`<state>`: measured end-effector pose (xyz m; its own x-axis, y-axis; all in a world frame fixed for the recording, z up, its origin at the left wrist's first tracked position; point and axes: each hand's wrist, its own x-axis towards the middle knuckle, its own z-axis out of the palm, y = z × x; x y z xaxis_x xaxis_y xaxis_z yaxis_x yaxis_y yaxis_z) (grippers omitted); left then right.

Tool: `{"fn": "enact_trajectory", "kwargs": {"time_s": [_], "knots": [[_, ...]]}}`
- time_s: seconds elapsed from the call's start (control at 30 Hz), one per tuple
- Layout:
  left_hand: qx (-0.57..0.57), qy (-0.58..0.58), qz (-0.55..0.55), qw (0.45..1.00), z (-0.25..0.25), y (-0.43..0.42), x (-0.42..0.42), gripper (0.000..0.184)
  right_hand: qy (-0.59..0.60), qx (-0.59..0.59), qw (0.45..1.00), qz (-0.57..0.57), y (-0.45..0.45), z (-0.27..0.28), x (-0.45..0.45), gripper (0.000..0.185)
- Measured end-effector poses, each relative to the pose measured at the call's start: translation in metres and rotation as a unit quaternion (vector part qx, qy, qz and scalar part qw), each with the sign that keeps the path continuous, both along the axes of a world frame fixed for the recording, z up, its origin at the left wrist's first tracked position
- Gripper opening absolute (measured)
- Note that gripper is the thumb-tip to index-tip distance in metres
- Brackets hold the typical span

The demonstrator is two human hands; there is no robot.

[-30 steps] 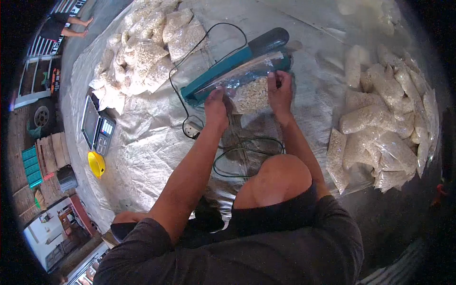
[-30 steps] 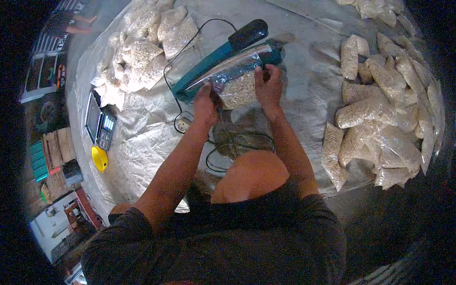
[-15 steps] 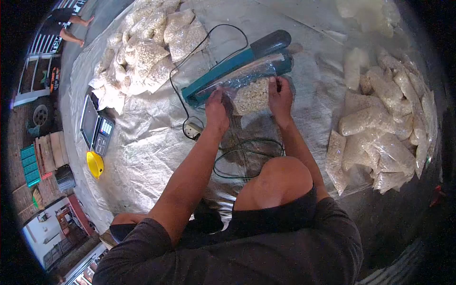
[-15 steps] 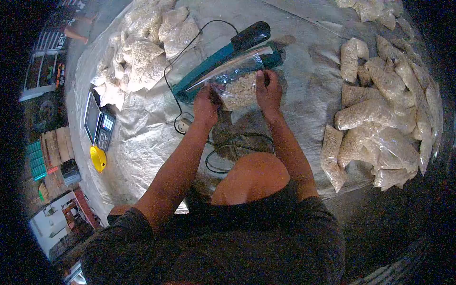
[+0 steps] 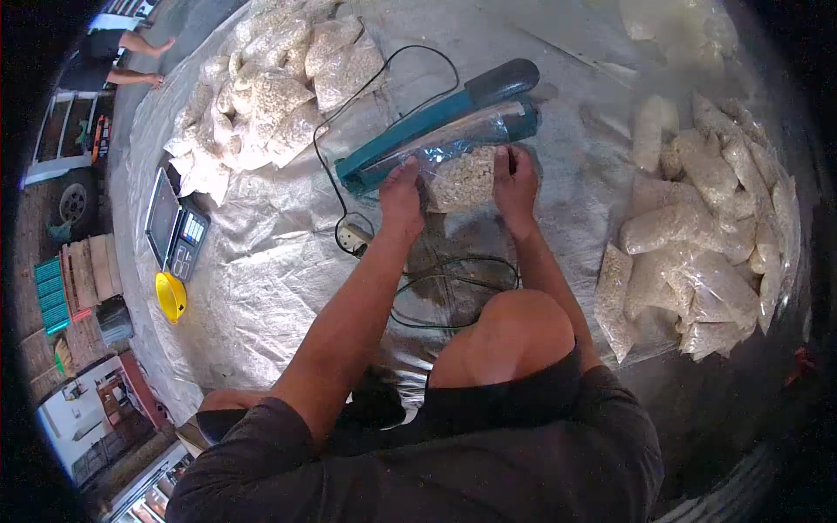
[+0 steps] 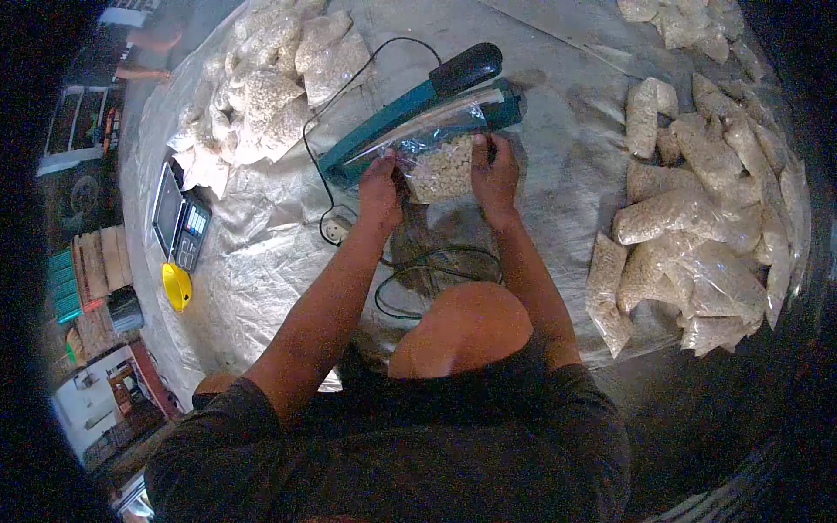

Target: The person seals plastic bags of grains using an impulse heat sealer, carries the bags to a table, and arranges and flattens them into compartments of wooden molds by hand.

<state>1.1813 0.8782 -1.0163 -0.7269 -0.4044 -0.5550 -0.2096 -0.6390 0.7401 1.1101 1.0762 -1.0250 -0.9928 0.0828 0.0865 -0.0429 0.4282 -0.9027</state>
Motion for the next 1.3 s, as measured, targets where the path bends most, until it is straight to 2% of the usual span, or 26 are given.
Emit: {"fn": "enact_trajectory", "kwargs": {"time_s": [0.07,0.1,0.17,0.23,0.3,0.4,0.5,0.6,0.67,0.8,0.9,1.0,1.07,1.1,1.17,1.23,1.3], "knots": [[-0.021,0.012,-0.019,1.000,0.000,0.002,-0.001,0.024,-0.015,-0.005,1.000,0.008,0.001,0.005,0.001,0.043],[-0.031,0.018,-0.029,0.999,0.004,0.002,-0.002,0.026,-0.023,-0.008,1.000,0.013,0.001,0.006,0.001,0.043],[-0.161,0.023,-0.066,0.984,0.014,0.001,0.002,0.022,-0.025,-0.006,1.000,0.014,0.001,0.003,0.000,0.044],[-0.148,0.019,-0.057,0.987,0.017,0.003,0.001,0.020,-0.028,-0.012,0.999,0.016,0.003,0.001,-0.001,0.045],[0.008,0.007,-0.002,1.000,0.017,0.007,-0.003,0.020,-0.033,-0.026,0.999,0.021,0.003,0.001,-0.002,0.047],[-0.025,-0.008,-0.017,0.999,0.020,0.004,-0.003,0.018,-0.036,-0.022,0.999,0.034,0.006,0.004,-0.004,0.046],[-0.034,-0.011,0.022,0.999,0.030,0.014,-0.005,0.017,-0.035,-0.033,0.998,0.033,0.006,0.005,-0.002,0.044],[-0.014,-0.002,0.009,1.000,0.014,0.007,-0.003,0.016,0.004,-0.018,0.999,0.035,0.006,0.002,-0.004,0.042],[-0.001,0.004,0.005,1.000,0.001,0.003,-0.002,0.017,-0.013,-0.010,0.999,0.038,0.007,0.005,-0.004,0.041],[-0.009,-0.016,0.005,1.000,0.006,0.005,-0.002,0.019,0.002,-0.011,0.999,0.048,0.009,0.003,-0.003,0.042],[0.001,0.027,-0.013,1.000,0.005,0.005,-0.003,0.022,-0.022,0.004,0.998,0.050,0.011,0.007,-0.004,0.044],[-0.038,0.003,-0.014,0.999,0.007,0.005,-0.001,0.024,-0.012,0.002,1.000,0.008,0.016,0.013,-0.018,0.045],[-0.045,0.000,-0.010,0.999,0.001,0.004,-0.001,0.024,0.074,-0.009,0.997,-0.001,0.032,0.022,-0.045,0.041],[-0.048,-0.001,-0.009,0.999,-0.002,0.003,-0.001,0.025,0.116,-0.014,0.993,-0.006,0.037,0.032,-0.056,0.039],[-0.045,-0.005,-0.018,0.999,0.004,0.004,-0.001,0.024,0.191,0.064,0.979,-0.040,0.033,0.100,-0.076,0.039],[-0.046,0.000,-0.018,0.999,0.004,0.004,0.000,0.023,0.271,0.023,0.962,-0.012,0.015,0.156,-0.100,0.043],[-0.051,0.018,-0.009,0.998,-0.001,0.004,0.000,0.022,0.277,0.035,0.956,0.095,-0.006,0.209,-0.113,0.052]]}}
